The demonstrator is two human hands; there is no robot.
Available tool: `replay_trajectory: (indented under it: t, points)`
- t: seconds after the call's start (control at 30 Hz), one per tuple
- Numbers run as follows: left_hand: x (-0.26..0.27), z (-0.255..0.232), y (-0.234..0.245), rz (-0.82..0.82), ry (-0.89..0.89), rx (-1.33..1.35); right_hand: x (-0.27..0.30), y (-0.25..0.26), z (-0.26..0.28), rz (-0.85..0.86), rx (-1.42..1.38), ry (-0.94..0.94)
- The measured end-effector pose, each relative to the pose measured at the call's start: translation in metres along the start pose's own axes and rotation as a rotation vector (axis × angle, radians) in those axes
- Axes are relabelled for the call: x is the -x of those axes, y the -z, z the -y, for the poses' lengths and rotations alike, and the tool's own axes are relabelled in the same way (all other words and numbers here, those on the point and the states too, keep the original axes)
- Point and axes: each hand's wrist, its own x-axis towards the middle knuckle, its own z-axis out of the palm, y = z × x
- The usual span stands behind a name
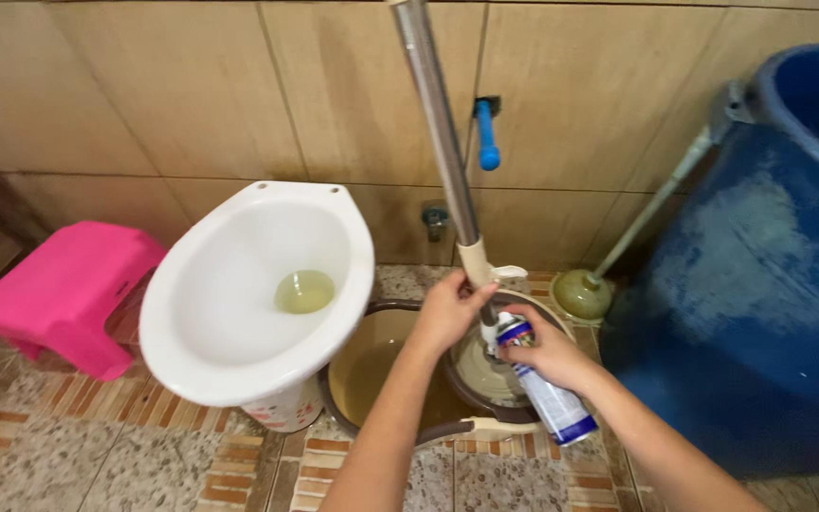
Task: The person retrieves a spray can and a red straw, then moves to a bathroom area. They attach the straw to the can and spray lubricant onto the central mechanism of a mop head placed in a wringer bucket. The person rotates the mop head to apply the spray to different sections of the mechanism.
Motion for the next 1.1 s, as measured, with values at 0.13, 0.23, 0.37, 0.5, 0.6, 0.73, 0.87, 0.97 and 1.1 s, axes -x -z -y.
replay_trajectory:
  t: [0.13,0.23,0.37,0.5,0.6,0.73,0.87,0.97,1.1]
  points:
    - [0.001,-0.005,-0.001,0.003,-0.004,-0.027,0.001,0.001,0.001,-0.001,0.008,-0.052]
    - [0.0,-0.006,0.0,-0.004,-0.008,-0.115,0.001,0.001,0.005,0.018,-0.032,-0.075]
    - [0.002,-0.007,0.001,-0.008,-0.036,-0.07,0.003,0.001,0.015,0.029,-0.017,-0.138]
    - [0.002,-0.01,0.003,0.011,-0.03,-0.065,0.008,0.008,0.02,0.012,-0.035,-0.116]
    - [0.002,-0.011,0.005,0.023,-0.018,-0.082,0.01,0.012,0.017,0.046,-0.027,-0.108]
    - [0.002,-0.012,0.003,0.023,0.023,-0.093,0.006,0.008,0.008,0.012,-0.011,-0.08]
    - [0.001,-0.014,0.002,0.024,-0.016,-0.045,0.002,0.006,0.006,0.002,-0.06,-0.029]
    - [0.001,-0.012,0.002,0.029,-0.013,-0.058,-0.001,0.008,0.008,0.033,-0.019,-0.134]
    - [0.001,-0.012,0.002,0.028,-0.008,-0.071,0.0,0.007,0.009,0.014,0.045,-0.103]
